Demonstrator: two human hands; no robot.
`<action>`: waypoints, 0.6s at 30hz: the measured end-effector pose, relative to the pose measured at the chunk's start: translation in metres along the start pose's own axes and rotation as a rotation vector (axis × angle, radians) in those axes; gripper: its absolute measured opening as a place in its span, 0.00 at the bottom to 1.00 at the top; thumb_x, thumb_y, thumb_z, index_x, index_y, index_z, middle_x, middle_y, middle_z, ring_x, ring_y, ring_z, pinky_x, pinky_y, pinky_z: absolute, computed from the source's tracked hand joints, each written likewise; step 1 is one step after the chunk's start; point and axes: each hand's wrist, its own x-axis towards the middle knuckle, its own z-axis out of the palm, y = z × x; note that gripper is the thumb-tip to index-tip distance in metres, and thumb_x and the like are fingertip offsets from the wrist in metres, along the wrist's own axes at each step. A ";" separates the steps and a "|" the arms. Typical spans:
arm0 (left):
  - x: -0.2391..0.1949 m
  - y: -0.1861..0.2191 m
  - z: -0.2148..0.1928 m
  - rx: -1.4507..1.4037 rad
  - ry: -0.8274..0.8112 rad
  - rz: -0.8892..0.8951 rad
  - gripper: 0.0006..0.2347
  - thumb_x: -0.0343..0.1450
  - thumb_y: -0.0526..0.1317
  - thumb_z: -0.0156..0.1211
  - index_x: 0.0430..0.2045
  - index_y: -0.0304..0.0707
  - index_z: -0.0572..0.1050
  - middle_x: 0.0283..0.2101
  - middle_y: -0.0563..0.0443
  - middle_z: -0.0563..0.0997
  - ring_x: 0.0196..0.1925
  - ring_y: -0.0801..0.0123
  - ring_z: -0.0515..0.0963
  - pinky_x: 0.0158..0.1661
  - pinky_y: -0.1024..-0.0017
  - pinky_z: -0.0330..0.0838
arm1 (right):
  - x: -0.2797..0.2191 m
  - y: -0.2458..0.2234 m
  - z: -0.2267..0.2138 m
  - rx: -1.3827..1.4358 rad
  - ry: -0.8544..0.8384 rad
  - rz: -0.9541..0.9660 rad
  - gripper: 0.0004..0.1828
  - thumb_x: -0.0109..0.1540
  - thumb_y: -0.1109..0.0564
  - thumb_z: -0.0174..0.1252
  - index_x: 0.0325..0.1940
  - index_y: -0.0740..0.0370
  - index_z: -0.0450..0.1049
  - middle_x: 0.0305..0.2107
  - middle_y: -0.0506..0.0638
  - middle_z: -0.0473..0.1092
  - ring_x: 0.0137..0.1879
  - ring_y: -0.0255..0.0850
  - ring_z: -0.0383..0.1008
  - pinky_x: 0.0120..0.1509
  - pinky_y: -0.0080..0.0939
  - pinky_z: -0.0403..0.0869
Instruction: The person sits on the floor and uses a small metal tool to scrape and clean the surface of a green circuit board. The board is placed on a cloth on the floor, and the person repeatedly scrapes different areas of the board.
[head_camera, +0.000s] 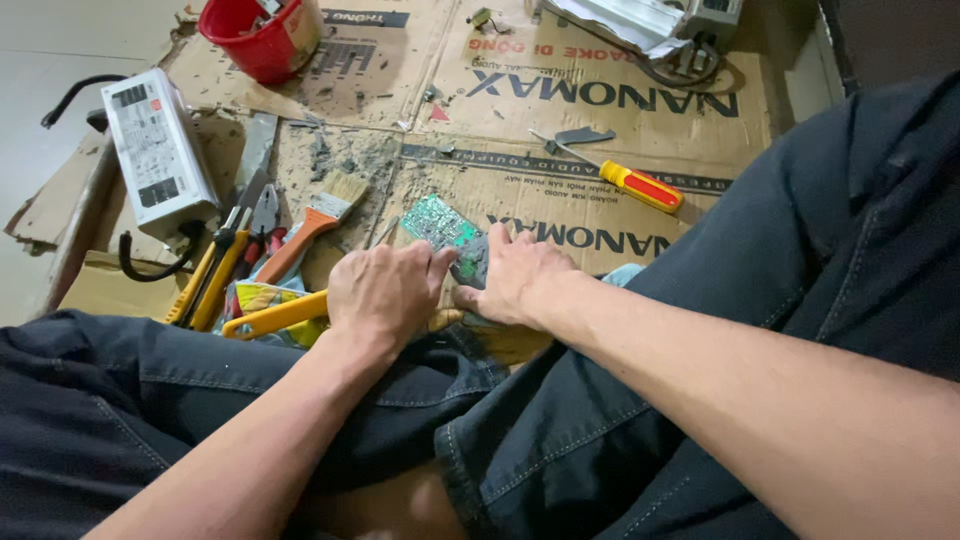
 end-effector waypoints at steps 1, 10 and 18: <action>0.001 0.000 -0.003 -0.001 0.005 -0.004 0.25 0.76 0.58 0.35 0.30 0.43 0.80 0.30 0.29 0.83 0.43 0.38 0.85 0.44 0.46 0.74 | 0.001 -0.001 -0.002 -0.003 0.003 -0.004 0.47 0.61 0.21 0.50 0.62 0.64 0.55 0.57 0.68 0.65 0.62 0.66 0.72 0.62 0.61 0.74; 0.002 0.002 0.000 -0.021 0.005 -0.029 0.25 0.76 0.57 0.35 0.29 0.43 0.81 0.30 0.30 0.83 0.43 0.40 0.85 0.44 0.48 0.75 | 0.002 0.000 -0.002 -0.003 0.021 -0.015 0.48 0.60 0.20 0.49 0.62 0.65 0.56 0.56 0.68 0.65 0.62 0.65 0.72 0.62 0.59 0.74; -0.004 0.010 -0.006 0.012 -0.038 0.015 0.25 0.76 0.58 0.34 0.32 0.42 0.78 0.31 0.32 0.84 0.43 0.40 0.85 0.45 0.47 0.75 | 0.008 0.003 0.005 0.002 0.016 -0.001 0.50 0.57 0.17 0.48 0.61 0.63 0.55 0.54 0.67 0.66 0.59 0.66 0.74 0.59 0.62 0.75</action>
